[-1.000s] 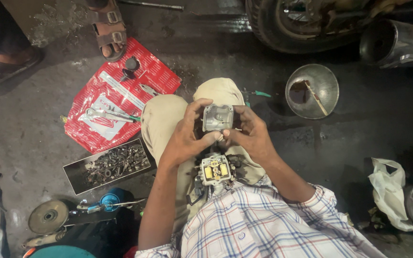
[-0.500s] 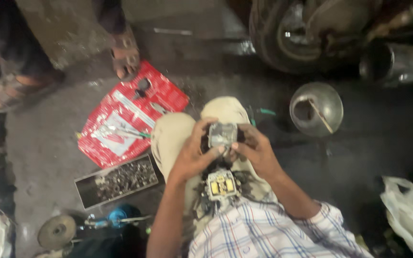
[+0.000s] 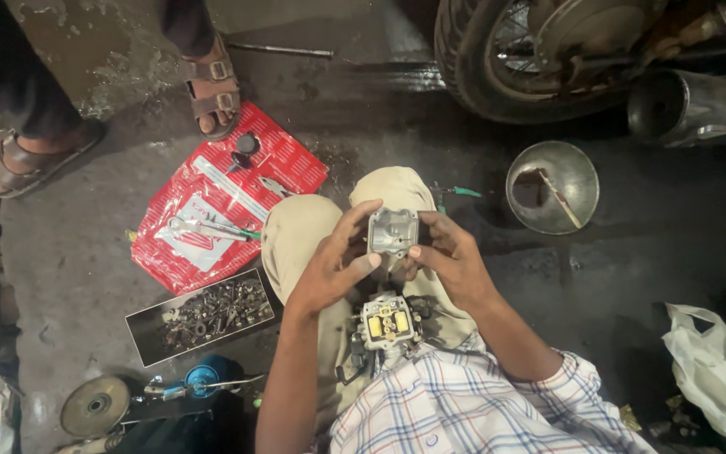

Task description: The person sits on the floor and disassembles a motorcycle carburetor, removes a small internal component, and then applies sealant to the mating surface of the carburetor body using a tube and a small tool.

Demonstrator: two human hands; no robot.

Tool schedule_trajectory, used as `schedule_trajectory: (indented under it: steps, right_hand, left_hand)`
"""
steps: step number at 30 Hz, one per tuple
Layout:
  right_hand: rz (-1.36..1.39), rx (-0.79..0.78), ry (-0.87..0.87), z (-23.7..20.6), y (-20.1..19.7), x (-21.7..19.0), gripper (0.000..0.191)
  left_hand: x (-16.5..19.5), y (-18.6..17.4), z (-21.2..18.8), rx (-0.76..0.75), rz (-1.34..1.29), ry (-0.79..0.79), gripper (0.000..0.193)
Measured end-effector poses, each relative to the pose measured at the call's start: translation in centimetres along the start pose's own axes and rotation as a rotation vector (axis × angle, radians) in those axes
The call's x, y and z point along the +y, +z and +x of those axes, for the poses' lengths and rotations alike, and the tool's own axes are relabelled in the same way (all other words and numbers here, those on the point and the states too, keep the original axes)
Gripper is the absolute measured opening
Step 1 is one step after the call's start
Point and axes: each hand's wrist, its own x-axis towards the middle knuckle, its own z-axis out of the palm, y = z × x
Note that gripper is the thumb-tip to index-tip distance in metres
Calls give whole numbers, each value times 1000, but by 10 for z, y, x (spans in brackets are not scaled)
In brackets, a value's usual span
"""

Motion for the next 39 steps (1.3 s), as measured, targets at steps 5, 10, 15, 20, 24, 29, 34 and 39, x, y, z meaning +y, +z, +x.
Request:
schedule_trajectory:
  steps: [5,10,15,20,24,29,34,39]
  right_hand:
    - [-35,-47,-38,-1,2,-5,43]
    - [-91,-9,-8,-2,3,-7,46]
    - [-92,-17,-30,-2,5,-9,46]
    - [-57,-33,-33,-2,4,-6,44]
    - [-43,-23,-20,-2,3,-4,43]
    - [-44,-37,-31,-3,3,-4,43]
    - [-88,-43,-41,-4,3,-4,44]
    - [-132,-12,-9,-6,1,-3,44]
  left_hand:
    - [3,1,0,2,-21,6,70]
    - [5,2,-1,21,19,11,67]
    - [8,2,-1,36,43,1,64]
    - [8,3,-1,39,44,14,63]
    - [8,3,-2,45,62,-3,64]
    - [6,4,-1,48,65,33,58]
    - [3,4,-2,59,103,38,58]
    - [2,4,-3,57,135,67,56]
